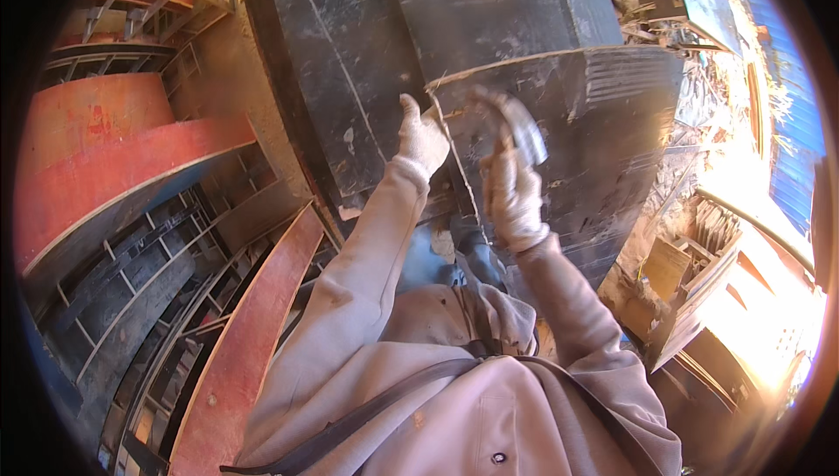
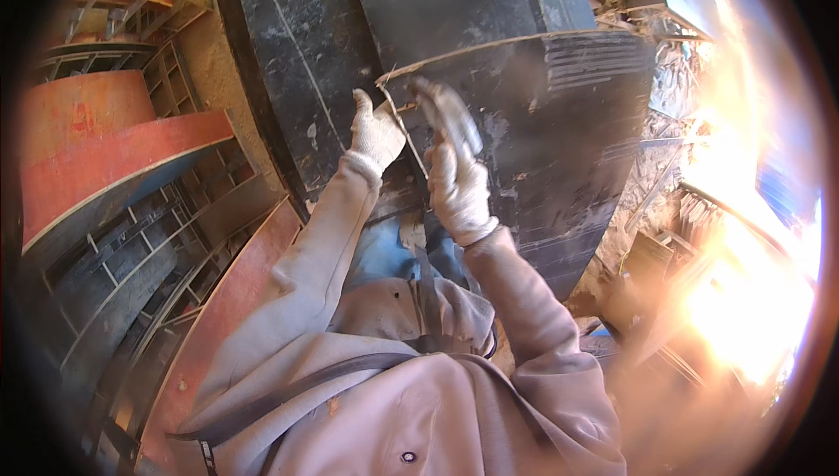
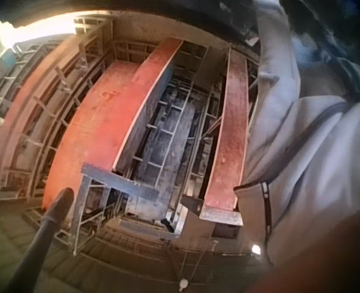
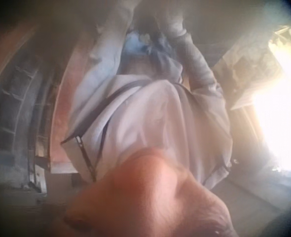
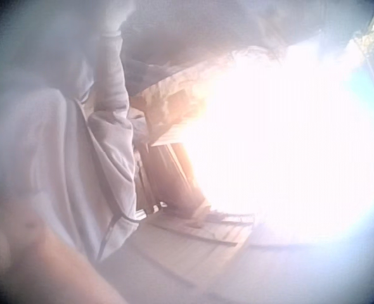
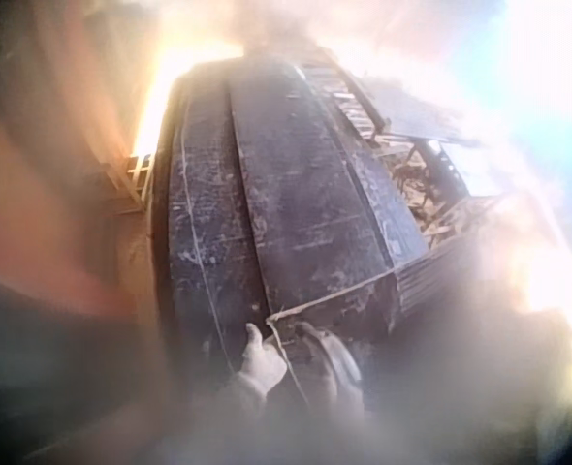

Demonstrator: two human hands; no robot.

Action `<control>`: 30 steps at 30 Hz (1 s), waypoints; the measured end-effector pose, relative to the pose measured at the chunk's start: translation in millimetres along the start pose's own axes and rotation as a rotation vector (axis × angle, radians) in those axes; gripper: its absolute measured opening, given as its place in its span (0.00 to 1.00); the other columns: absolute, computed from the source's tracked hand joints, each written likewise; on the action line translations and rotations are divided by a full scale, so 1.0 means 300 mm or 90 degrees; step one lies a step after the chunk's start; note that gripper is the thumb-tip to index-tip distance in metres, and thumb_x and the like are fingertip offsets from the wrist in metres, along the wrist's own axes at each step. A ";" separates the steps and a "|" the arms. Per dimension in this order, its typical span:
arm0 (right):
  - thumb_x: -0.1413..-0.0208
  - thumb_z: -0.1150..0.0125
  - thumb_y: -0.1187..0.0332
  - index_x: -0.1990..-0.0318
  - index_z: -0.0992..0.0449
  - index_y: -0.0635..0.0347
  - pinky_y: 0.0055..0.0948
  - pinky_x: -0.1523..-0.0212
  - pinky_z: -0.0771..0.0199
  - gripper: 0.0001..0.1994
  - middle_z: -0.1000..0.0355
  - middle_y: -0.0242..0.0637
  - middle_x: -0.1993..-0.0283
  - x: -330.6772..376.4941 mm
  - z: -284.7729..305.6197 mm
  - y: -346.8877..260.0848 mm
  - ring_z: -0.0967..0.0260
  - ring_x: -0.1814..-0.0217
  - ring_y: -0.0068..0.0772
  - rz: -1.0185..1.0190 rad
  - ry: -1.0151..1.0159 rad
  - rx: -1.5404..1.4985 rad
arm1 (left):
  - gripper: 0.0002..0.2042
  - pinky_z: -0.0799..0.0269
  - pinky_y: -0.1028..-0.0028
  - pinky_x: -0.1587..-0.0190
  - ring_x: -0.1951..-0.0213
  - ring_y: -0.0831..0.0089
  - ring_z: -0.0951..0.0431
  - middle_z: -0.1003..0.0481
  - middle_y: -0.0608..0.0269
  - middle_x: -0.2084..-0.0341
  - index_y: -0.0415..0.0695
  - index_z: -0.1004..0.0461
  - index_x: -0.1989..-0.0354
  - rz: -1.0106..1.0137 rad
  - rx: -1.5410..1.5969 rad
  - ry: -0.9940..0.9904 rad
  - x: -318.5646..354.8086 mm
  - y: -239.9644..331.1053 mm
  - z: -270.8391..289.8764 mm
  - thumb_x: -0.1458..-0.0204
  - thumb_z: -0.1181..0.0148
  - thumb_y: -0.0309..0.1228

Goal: The person uses a hammer to break apart a large piece of dark wood or paneling. They repeatedly strike the material, causing it to crack and separate into smaller pieces, which are then moved aside.

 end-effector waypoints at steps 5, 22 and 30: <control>0.27 0.52 0.46 0.57 0.22 0.58 0.32 0.77 0.31 0.24 0.30 0.34 0.80 0.004 -0.016 0.311 0.31 0.81 0.25 -0.084 -0.029 0.102 | 0.49 0.37 0.59 0.32 0.38 0.54 0.28 0.28 0.49 0.36 0.35 0.33 0.32 -0.248 -0.342 0.292 -0.016 0.030 -0.014 0.39 0.65 0.74; 0.31 0.57 0.33 0.57 0.29 0.55 0.24 0.87 0.41 0.30 0.39 0.24 0.79 0.024 0.014 0.179 0.44 0.86 0.20 -0.356 0.009 -0.644 | 0.36 0.39 0.65 0.30 0.36 0.63 0.29 0.25 0.62 0.37 0.46 0.29 0.35 -0.047 -0.149 0.025 -0.031 0.119 0.042 0.35 0.57 0.66; 0.30 0.43 0.52 0.57 0.29 0.55 0.20 0.79 0.35 0.15 0.37 0.22 0.74 0.026 0.017 0.198 0.41 0.79 0.17 -0.371 0.127 -0.636 | 0.45 0.44 0.66 0.27 0.31 0.62 0.34 0.31 0.57 0.32 0.41 0.33 0.32 -0.153 -0.462 0.224 -0.020 -0.012 -0.082 0.38 0.63 0.72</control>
Point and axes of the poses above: each hand's wrist, its own x-axis away from the middle knuckle, its own z-axis out of the back of the hand, y = z × x, the point moved 6 cm from there along -x, towards the middle knuckle
